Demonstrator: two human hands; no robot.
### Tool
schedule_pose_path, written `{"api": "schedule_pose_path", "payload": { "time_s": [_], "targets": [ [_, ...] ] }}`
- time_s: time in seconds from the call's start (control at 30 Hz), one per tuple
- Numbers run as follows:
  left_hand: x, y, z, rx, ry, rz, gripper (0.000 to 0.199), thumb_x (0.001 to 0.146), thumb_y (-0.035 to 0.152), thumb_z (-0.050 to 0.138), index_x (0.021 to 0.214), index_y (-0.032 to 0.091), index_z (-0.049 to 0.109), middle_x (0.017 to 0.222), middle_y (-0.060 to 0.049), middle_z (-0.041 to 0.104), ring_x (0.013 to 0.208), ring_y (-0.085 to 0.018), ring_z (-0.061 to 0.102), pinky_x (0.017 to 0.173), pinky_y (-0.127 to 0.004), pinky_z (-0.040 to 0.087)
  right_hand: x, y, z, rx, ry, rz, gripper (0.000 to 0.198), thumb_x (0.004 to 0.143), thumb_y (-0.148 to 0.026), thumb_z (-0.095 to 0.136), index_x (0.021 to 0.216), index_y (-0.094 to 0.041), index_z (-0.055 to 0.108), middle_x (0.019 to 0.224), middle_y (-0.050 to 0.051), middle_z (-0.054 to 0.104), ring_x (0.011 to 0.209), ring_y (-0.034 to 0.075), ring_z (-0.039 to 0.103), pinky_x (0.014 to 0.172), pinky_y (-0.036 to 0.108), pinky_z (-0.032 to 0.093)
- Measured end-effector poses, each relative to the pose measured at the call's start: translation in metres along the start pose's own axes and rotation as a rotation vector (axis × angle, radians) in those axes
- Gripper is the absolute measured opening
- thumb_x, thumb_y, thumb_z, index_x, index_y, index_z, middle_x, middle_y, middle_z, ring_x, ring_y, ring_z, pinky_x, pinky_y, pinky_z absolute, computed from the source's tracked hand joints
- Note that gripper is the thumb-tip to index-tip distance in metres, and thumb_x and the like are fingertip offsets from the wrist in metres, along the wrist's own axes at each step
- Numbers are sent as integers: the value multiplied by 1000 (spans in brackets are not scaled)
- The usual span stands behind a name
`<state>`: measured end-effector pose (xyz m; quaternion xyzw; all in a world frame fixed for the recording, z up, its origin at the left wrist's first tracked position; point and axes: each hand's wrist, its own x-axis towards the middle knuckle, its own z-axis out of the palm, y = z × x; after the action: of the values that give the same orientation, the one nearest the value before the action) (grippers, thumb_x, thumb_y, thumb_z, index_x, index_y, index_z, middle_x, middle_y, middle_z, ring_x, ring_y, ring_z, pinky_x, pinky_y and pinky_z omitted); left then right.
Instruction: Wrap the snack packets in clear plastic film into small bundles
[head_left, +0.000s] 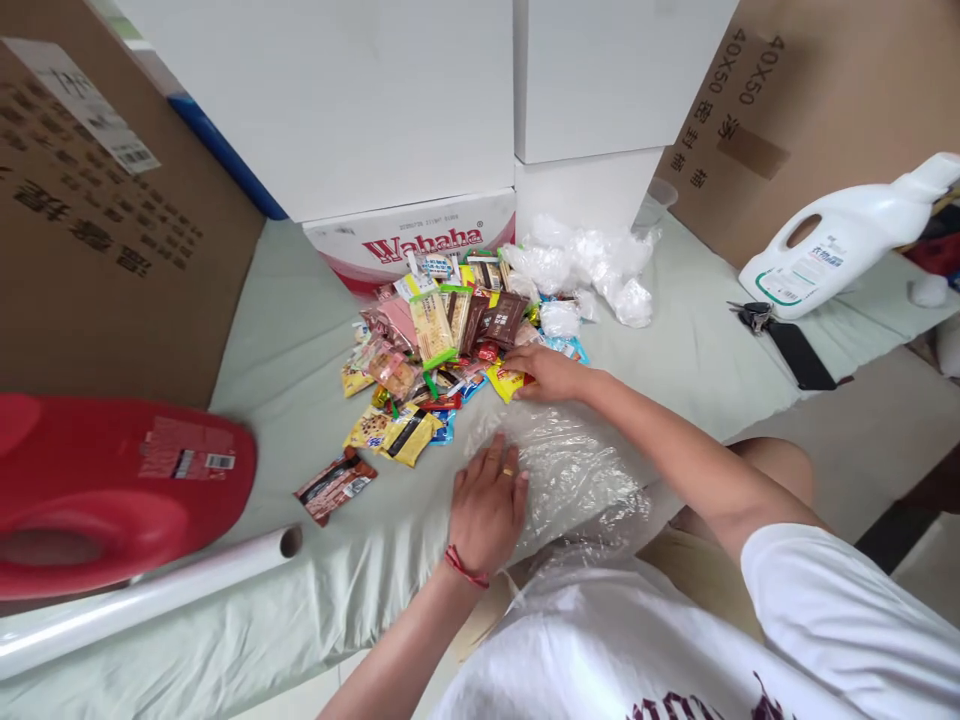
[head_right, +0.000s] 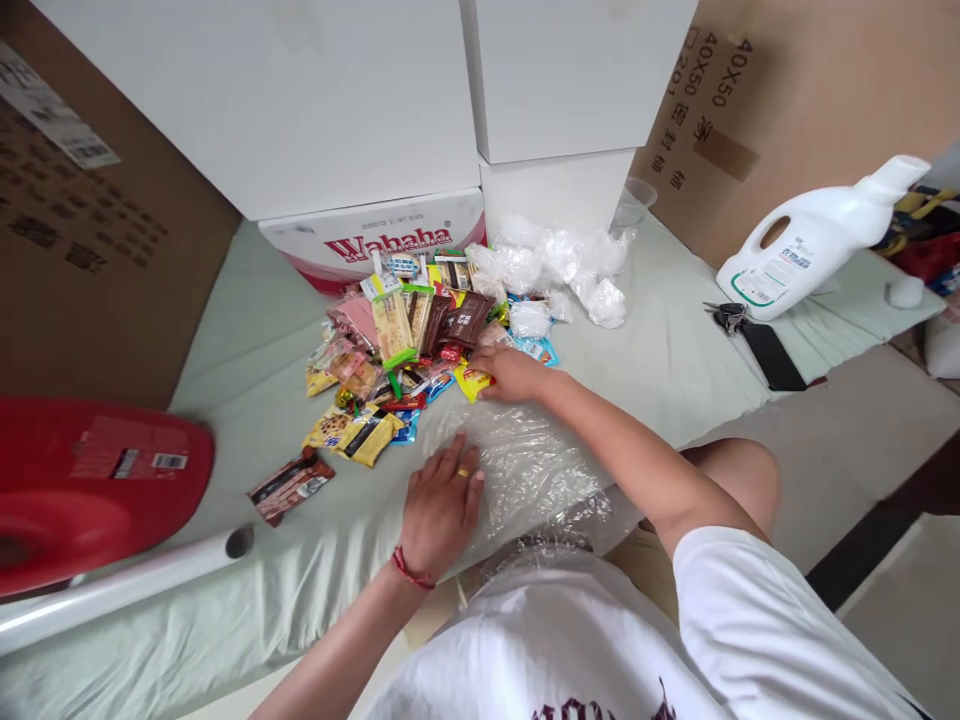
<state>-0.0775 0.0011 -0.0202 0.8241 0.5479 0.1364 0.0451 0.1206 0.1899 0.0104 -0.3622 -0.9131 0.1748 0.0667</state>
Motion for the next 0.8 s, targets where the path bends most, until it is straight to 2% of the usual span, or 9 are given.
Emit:
{"api": "schedule_pose_path", "payload": {
  "time_s": [0.07,0.13,0.23,0.33,0.43,0.57,0.67,0.73,0.8],
  "targets": [
    [10,-8,3,11,9,-16,46,106,37,37,140,21,65,155,-12,57,122,-33,64,92,-49,55,-1,-3,-4,-44,-62,66,66,85,-29,77,147,-17,57,154,17,55,133,33,59,106,41,49],
    [15,-13,7,12,18,-34,47,105,37,40,144,23,63,156,-11,57,126,-35,61,101,-54,51,0,-11,-8,-124,-96,176,68,86,-28,74,150,-21,53,155,16,54,127,34,63,95,39,53],
    [17,-14,12,15,39,-54,49,105,35,41,149,25,59,160,-8,52,148,-39,43,119,-65,33,1,-28,-15,-246,-137,277,57,88,-28,69,143,-17,58,140,20,64,114,36,69,84,39,54],
    [16,-13,13,9,-14,-57,50,107,38,38,151,26,56,163,-7,48,156,-36,34,126,-71,14,-4,-43,-28,-299,-176,298,50,89,-35,69,134,-15,64,125,20,71,106,36,71,81,38,52],
    [17,-12,13,10,-77,-76,52,107,41,36,154,26,53,165,-8,45,155,-34,37,126,-74,11,-11,-51,-46,-210,-158,343,51,89,-46,72,131,-18,68,119,16,74,104,33,71,79,34,50],
    [18,-13,13,16,-74,-78,52,107,42,37,155,27,52,165,-9,44,155,-33,36,126,-74,12,-12,-59,-61,154,38,422,57,88,-48,75,135,-16,66,119,11,73,95,23,69,78,29,48],
    [18,-14,13,0,-63,-75,51,107,41,38,154,26,52,164,-10,45,155,-34,37,126,-74,11,-7,-72,-55,345,151,362,67,88,-46,76,142,-11,60,120,11,71,91,21,66,81,31,49],
    [18,-14,12,-14,-64,-77,49,107,39,40,151,25,56,160,-12,51,152,-34,42,125,-75,12,-8,-85,-47,337,152,259,71,84,-45,80,142,-10,59,118,13,69,99,25,66,87,35,51],
    [17,-14,11,-25,-76,-83,45,106,38,42,142,24,64,149,-13,63,144,-35,51,125,-76,13,-19,-96,-40,311,138,152,72,82,-44,83,143,-12,60,122,16,67,109,29,64,94,40,52]
  ]
}}
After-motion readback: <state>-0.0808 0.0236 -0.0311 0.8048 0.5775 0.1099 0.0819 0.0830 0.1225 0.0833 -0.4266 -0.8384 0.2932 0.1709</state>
